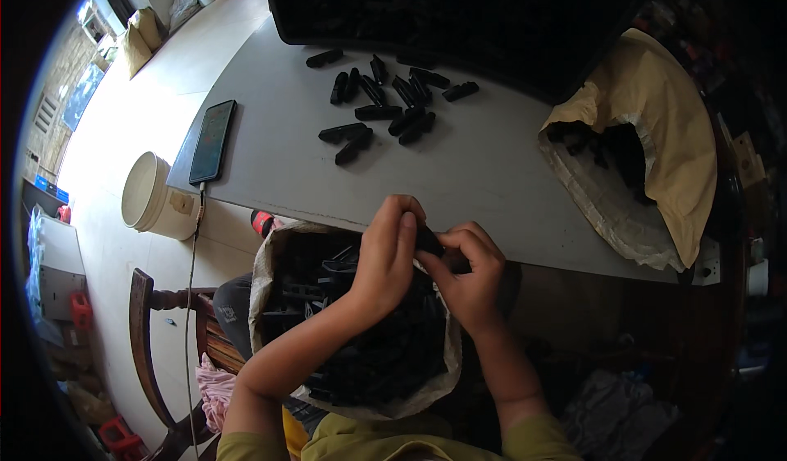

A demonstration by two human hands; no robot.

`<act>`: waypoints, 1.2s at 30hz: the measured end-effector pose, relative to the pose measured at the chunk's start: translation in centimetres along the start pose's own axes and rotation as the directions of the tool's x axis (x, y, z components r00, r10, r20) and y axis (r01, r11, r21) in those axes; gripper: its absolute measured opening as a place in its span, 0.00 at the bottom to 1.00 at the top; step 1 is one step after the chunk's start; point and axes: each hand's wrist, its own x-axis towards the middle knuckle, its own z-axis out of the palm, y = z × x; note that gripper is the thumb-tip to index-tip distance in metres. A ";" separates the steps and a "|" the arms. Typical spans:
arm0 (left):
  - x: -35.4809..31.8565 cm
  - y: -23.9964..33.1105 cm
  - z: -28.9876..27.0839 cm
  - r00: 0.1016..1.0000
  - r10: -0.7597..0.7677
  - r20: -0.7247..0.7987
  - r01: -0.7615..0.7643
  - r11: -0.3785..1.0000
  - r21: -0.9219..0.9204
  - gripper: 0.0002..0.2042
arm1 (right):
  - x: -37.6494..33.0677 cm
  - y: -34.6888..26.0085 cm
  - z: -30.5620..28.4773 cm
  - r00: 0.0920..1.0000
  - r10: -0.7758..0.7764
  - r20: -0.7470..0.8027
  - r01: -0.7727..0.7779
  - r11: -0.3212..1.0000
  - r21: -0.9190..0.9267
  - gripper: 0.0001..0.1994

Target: Picking up small black plastic parts from a table and placing them into a large bag.

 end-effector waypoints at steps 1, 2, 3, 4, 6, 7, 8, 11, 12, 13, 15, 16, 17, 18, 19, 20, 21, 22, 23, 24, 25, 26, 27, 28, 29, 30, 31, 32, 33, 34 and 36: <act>0.1 0.1 -0.1 1.000 0.001 0.005 -0.001 1.000 -0.004 0.05 | 0.0 -0.1 -0.2 1.000 0.001 -0.003 -0.001 1.000 -0.005 0.12; 0.3 0.3 -0.3 0.999 -0.003 0.034 0.003 1.000 -0.020 0.05 | 0.1 -0.4 -0.5 1.000 -0.008 0.028 0.009 1.000 -0.027 0.11; 0.4 0.7 -0.8 0.998 -0.005 0.063 0.007 0.999 -0.035 0.05 | 0.1 -0.7 -0.8 0.998 -0.018 0.059 0.020 0.999 -0.047 0.11; 0.4 1.3 -1.5 0.993 -0.016 0.117 0.018 1.000 -0.021 0.05 | 0.4 -0.7 -1.3 0.999 -0.016 0.051 0.019 0.998 -0.056 0.11; 0.2 2.7 -3.4 0.963 -0.019 0.268 0.000 0.998 0.070 0.05 | 1.7 -0.1 -2.4 0.974 -0.174 0.148 0.173 0.985 0.021 0.10; -0.1 3.6 -4.8 0.932 -0.061 0.357 0.020 0.993 0.118 0.06 | 2.3 1.3 -3.0 0.978 -0.188 0.093 0.193 0.980 -0.052 0.09; -0.7 4.1 -6.1 0.872 -0.130 0.471 0.046 0.982 0.186 0.06 | 2.9 3.8 -4.0 0.978 -0.204 0.042 0.208 0.971 -0.122 0.09; -1.3 6.7 -7.5 0.687 -0.213 0.694 -0.054 0.939 0.340 0.10 | 6.0 10.1 -9.6 0.967 -0.023 -0.253 -0.099 0.883 -0.460 0.09; -1.3 7.1 -7.6 0.573 -0.255 0.779 -0.170 0.893 0.418 0.12 | 7.1 13.2 -12.2 0.965 -0.051 -0.257 -0.109 0.815 -0.569 0.12; -1.3 7.0 -7.7 0.578 -0.261 0.773 -0.168 0.889 0.426 0.12 | 8.2 15.6 -13.7 0.959 -0.040 -0.280 -0.156 0.749 -0.644 0.15; -1.0 6.2 -8.1 0.650 -0.152 0.745 -0.296 0.852 0.433 0.16 | 9.8 18.3 -15.2 0.956 -0.032 -0.292 -0.189 0.694 -0.695 0.18; -0.2 6.1 -8.2 0.672 -0.196 0.714 -0.188 0.888 0.420 0.15 | 10.5 19.0 -15.4 0.963 0.024 -0.267 -0.228 0.597 -0.769 0.21; 0.5 5.1 -8.4 0.709 -0.139 0.691 -0.240 0.874 0.422 0.13 | 11.1 19.6 -15.4 0.965 0.083 -0.247 -0.256 0.489 -0.834 0.25; 1.2 4.1 -8.5 0.752 -0.111 0.650 -0.239 0.873 0.426 0.12 | 11.8 20.3 -15.3 0.968 0.081 -0.237 -0.245 0.505 -0.828 0.25; 2.0 3.4 -8.6 0.789 -0.085 0.608 -0.239 0.869 0.433 0.11 | 12.4 21.0 -15.0 0.984 0.068 -0.163 -0.171 0.598 -0.783 0.24; 3.0 2.8 -8.5 0.828 -0.143 0.543 -0.157 0.870 0.468 0.11 | 12.8 21.1 -14.9 0.995 0.045 -0.093 -0.100 0.671 -0.735 0.24; 4.0 2.1 -8.4 0.856 -0.198 0.477 -0.074 0.867 0.493 0.12 | 13.0 21.1 -14.6 0.995 0.042 -0.091 -0.096 0.672 -0.734 0.24; 4.8 0.7 -8.3 0.916 -0.115 0.383 -0.119 0.836 0.536 0.13 | 13.1 20.5 -13.8 0.993 0.063 -0.098 -0.113 0.717 -0.688 0.24; 5.4 -0.5 -8.4 0.958 -0.024 0.286 -0.155 0.795 0.586 0.13 | 13.3 20.1 -13.1 0.991 0.083 -0.102 -0.129 0.761 -0.635 0.24; 6.3 -1.8 -8.5 0.959 -0.024 0.283 -0.155 0.791 0.592 0.13 | 13.3 20.2 -12.6 0.992 0.081 -0.101 -0.127 0.766 -0.630 0.24; 7.2 -3.2 -8.5 0.984 0.011 0.176 -0.130 0.719 0.683 0.14 | 13.1 20.6 -12.3 0.992 0.083 -0.097 -0.126 0.752 -0.647 0.24; 7.9 -4.1 -8.3 0.996 0.060 0.072 -0.094 0.639 0.764 0.16 | 13.0 20.5 -12.1 0.992 0.084 -0.096 -0.127 0.737 -0.664 0.23; 8.2 -4.6 -8.1 0.995 0.062 0.075 -0.097 0.640 0.762 0.16 | 12.3 20.3 -11.8 0.992 0.084 -0.099 -0.129 0.735 -0.666 0.23; 8.5 -4.9 -7.7 0.997 0.037 0.065 -0.074 0.598 0.798 0.15 | 11.2 19.3 -11.0 0.993 0.048 -0.111 -0.112 0.714 -0.691 0.22; 8.7 -5.2 -7.2 0.998 0.011 0.056 -0.053 0.556 0.829 0.15 | 10.0 18.1 -10.4 0.992 0.013 -0.122 -0.097 0.689 -0.718 0.20; 8.7 -5.2 -6.9 0.998 0.010 0.057 -0.053 0.559 0.827 0.15 | 9.0 16.9 -9.8 0.993 0.014 -0.121 -0.098 0.687 -0.720 0.20; 8.5 -5.3 -6.5 0.998 0.035 0.058 -0.067 0.563 0.823 0.14 | 8.1 15.7 -9.3 0.996 0.014 -0.087 -0.070 0.724 -0.686 0.20; 8.4 -5.3 -6.4 0.996 0.061 0.058 -0.082 0.565 0.821 0.12 | 7.4 14.5 -8.4 0.998 0.012 -0.054 -0.044 0.761 -0.647 0.20; 8.0 -5.3 -6.7 0.997 0.054 0.060 -0.080 0.561 0.824 0.12 | 6.9 13.3 -7.0 0.998 0.019 -0.053 -0.049 0.764 -0.643 0.20; 7.7 -5.3 -6.6 0.996 0.049 0.079 -0.092 0.632 0.769 0.11 | 6.4 11.9 -6.4 1.000 0.008 0.010 0.000 0.772 -0.635 0.19; 6.8 -5.0 -6.8 0.995 0.043 0.095 -0.098 0.687 0.720 0.10 | 6.3 10.6 -4.8 0.997 -0.006 0.073 0.049 0.790 -0.611 0.18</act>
